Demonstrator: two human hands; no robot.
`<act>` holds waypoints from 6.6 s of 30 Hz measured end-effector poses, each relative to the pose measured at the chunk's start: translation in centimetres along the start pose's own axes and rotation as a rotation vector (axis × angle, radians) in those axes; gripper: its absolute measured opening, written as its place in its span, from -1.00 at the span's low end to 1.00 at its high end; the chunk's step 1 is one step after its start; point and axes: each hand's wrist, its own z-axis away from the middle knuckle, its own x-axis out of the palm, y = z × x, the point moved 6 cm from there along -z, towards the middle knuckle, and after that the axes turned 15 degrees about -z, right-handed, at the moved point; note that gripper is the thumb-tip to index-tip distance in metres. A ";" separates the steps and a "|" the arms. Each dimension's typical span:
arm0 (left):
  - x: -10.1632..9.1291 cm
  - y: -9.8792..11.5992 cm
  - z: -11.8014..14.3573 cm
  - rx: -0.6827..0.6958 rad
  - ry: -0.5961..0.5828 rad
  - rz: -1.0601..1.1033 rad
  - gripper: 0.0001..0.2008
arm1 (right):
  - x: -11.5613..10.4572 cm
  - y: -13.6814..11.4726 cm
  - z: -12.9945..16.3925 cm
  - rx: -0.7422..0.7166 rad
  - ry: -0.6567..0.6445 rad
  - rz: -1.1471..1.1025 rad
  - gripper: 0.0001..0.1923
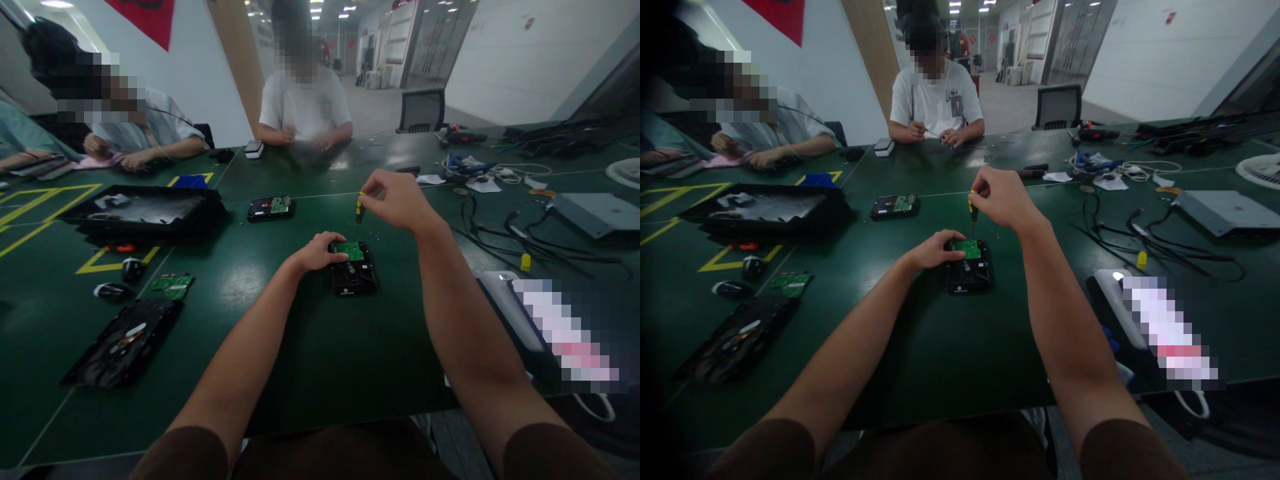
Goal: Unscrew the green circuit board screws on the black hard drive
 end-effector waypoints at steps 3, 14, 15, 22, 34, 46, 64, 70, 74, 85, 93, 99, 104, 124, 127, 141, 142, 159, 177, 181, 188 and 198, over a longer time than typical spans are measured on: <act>-0.1 0.1 -0.1 0.000 0.002 0.007 -0.43 | 0.1 0.1 -0.1 0.001 -0.003 0.007 -0.90; 0.1 -0.3 -0.3 -0.006 -0.008 0.002 -0.43 | 0.4 0.7 -0.4 0.002 0.018 0.047 -0.87; 0.1 -0.3 -0.3 -0.005 -0.007 -0.003 -0.43 | 0.5 0.8 -0.5 -0.001 0.016 0.048 -0.87; 0.2 -0.4 -0.3 0.004 -0.004 -0.023 -0.41 | 0.9 0.7 -0.6 -0.022 0.027 0.109 -0.91; -0.2 0.1 0.0 -0.001 -0.014 -0.021 -0.42 | 0.9 0.2 -0.3 0.078 0.048 0.058 -0.92; -0.2 0.1 0.0 -0.005 -0.007 -0.027 -0.43 | 1.7 1.4 0.0 0.209 -0.090 -0.281 -0.81; -0.4 0.3 0.2 -0.005 -0.009 -0.026 -0.42 | 2.3 2.1 0.0 0.265 -0.149 -0.347 -0.68; -0.3 0.1 0.1 0.000 -0.015 -0.016 -0.42 | 1.8 1.9 -0.2 0.224 -0.125 -0.233 -0.76; -0.2 0.0 0.0 0.002 -0.011 -0.020 -0.42 | 1.2 2.0 -0.2 0.232 -0.037 -0.127 -0.87; -0.3 0.3 0.1 0.013 -0.001 -0.021 -0.44 | 2.6 1.8 0.0 0.265 -0.202 -0.449 -0.69; -0.3 0.3 0.1 0.016 -0.005 -0.033 -0.42 | 1.8 2.4 -0.2 0.243 -0.095 -0.291 -0.79; -0.4 0.3 0.1 0.014 -0.008 -0.029 -0.43 | 2.4 2.1 0.0 0.258 -0.168 -0.447 -0.75; -0.3 0.3 0.0 0.021 -0.012 -0.030 -0.44 | 2.6 1.9 0.1 0.266 -0.217 -0.515 -0.76; -0.2 0.1 0.0 0.032 -0.004 -0.021 -0.43 | 2.0 1.7 0.1 0.260 -0.193 -0.453 -0.75; -0.2 0.2 0.0 0.032 -0.002 -0.018 -0.43 | 1.4 2.2 0.0 0.242 -0.120 -0.361 -0.71; -0.4 0.5 0.1 0.038 0.002 -0.037 -0.46 | 2.3 1.6 0.4 0.283 -0.251 -0.583 -0.65; -0.5 0.5 0.1 0.033 0.000 -0.035 -0.45 | 2.2 1.7 0.3 0.268 -0.235 -0.538 -0.66; -0.4 0.4 0.1 0.009 -0.011 -0.031 -0.44 | 2.5 2.1 0.4 0.329 -0.223 -0.624 -0.68; -0.4 0.3 0.1 0.014 -0.016 -0.036 -0.43 | 3.0 2.6 0.5 0.361 -0.234 -0.719 -0.72; -0.5 0.4 0.2 0.007 -0.022 -0.033 -0.42 | 2.2 3.3 0.1 0.316 -0.145 -0.545 -0.72; -0.5 0.4 0.2 0.005 -0.020 -0.035 -0.42 | 2.1 3.7 -0.1 0.355 -0.067 -0.548 -0.84; -0.4 0.4 0.2 0.008 -0.013 -0.024 -0.43 | 2.4 2.9 0.2 0.304 -0.179 -0.564 -0.69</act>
